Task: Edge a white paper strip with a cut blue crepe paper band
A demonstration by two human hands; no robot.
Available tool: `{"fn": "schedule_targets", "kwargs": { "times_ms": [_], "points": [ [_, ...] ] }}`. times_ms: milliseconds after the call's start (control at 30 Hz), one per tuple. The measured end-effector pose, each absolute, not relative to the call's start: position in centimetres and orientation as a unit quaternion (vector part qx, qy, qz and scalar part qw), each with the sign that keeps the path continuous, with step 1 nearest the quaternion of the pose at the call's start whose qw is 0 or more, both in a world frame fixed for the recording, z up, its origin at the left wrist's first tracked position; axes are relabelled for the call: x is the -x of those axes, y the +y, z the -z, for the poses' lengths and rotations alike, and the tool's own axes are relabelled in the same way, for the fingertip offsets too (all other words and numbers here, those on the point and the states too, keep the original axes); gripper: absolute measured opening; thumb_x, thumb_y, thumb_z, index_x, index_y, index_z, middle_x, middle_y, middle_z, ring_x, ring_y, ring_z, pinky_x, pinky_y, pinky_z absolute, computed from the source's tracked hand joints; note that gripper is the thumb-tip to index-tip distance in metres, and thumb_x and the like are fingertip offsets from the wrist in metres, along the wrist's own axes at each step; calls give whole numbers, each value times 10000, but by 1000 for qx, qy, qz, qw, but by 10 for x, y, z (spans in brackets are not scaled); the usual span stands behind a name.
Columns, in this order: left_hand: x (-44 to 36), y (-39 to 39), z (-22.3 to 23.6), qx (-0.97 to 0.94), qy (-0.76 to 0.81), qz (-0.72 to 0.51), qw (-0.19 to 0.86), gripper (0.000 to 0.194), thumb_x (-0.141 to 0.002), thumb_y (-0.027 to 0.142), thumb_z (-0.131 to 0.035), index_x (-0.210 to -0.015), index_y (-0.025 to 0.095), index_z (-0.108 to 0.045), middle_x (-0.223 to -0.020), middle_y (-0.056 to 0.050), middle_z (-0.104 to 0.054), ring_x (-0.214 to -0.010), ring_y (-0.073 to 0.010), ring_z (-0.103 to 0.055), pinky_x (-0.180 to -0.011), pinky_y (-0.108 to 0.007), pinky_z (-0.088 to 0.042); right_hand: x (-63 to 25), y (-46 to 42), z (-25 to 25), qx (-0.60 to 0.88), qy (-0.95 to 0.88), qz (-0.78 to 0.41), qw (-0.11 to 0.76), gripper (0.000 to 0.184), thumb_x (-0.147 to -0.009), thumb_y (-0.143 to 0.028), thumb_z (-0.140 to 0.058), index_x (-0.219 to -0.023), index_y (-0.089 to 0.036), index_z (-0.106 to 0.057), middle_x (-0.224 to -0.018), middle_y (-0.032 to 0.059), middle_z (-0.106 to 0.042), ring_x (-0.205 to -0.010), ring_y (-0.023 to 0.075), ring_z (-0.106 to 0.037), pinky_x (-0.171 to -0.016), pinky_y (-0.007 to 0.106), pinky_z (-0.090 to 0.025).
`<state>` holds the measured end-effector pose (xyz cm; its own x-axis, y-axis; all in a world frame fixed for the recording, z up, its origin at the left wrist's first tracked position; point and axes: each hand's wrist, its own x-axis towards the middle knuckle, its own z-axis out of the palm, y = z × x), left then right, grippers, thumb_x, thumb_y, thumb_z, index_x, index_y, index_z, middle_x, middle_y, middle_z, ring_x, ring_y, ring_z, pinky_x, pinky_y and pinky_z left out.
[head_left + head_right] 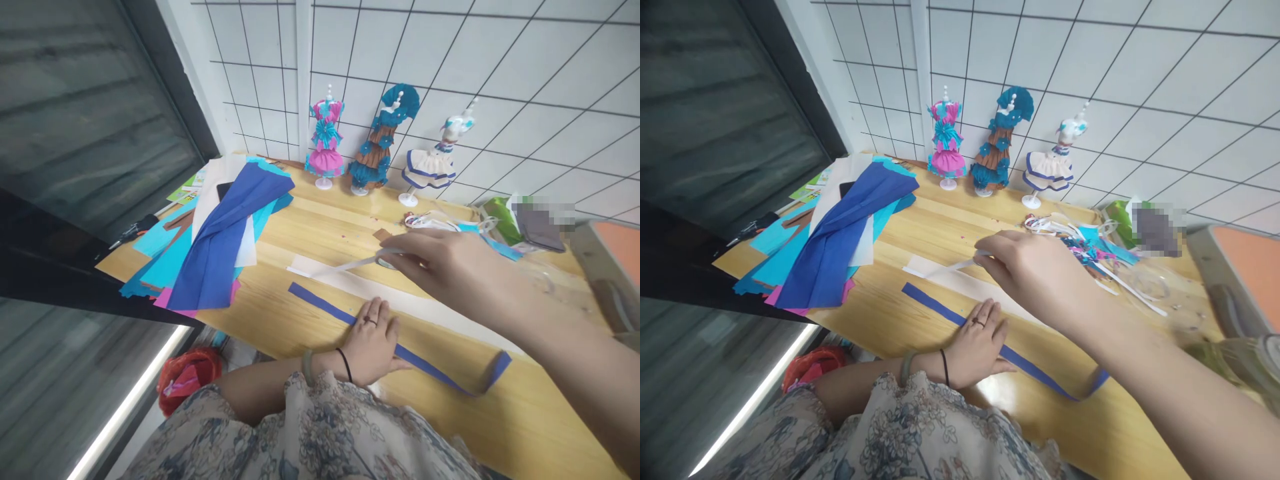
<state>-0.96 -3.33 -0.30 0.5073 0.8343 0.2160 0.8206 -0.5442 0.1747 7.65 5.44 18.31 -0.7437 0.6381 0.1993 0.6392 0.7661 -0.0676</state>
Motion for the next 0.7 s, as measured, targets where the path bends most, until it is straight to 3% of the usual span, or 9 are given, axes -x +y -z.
{"fn": "schedule_targets", "kwargs": {
  "times_ms": [100,433,533,700],
  "points": [
    [8,-34,3,-868,477,-137,24,796,-760,682,-386,-1243,50,-430,-1363,-255,-350,-1312,-348,-250,-1069,-465,-177,-95,46,-170,363,-927,17,94,288,-897,-326,-392,-988,-198,-633,-871,81,-668,-667,182,-612,-533,288,-404],
    [7,-33,-3,-865,476,-150,58,701,-779,629,-430,-1247,108,-428,-1379,-235,-333,-1323,-350,-216,-1048,-488,-203,-135,36,-116,374,-926,3,49,312,-921,-305,-360,-1049,-152,-599,-886,101,-622,-745,188,-618,-630,291,-442],
    [6,-33,-5,-867,471,-148,69,669,-780,617,-443,-1245,136,-436,-1391,-201,-331,-1322,-354,-215,-1044,-501,-209,-142,37,-104,385,-922,7,30,329,-924,-308,-348,-1092,-143,-578,-899,107,-621,-756,196,-621,-617,287,-441],
    [0,-35,-4,-870,468,-144,59,689,-784,621,-430,-1238,104,-434,-1365,-236,-352,-1319,-347,-230,-1054,-501,-185,-148,38,-92,388,-921,9,28,343,-919,-305,-335,-1101,-142,-576,-878,106,-627,-699,183,-621,-563,270,-427]
  ]
}}
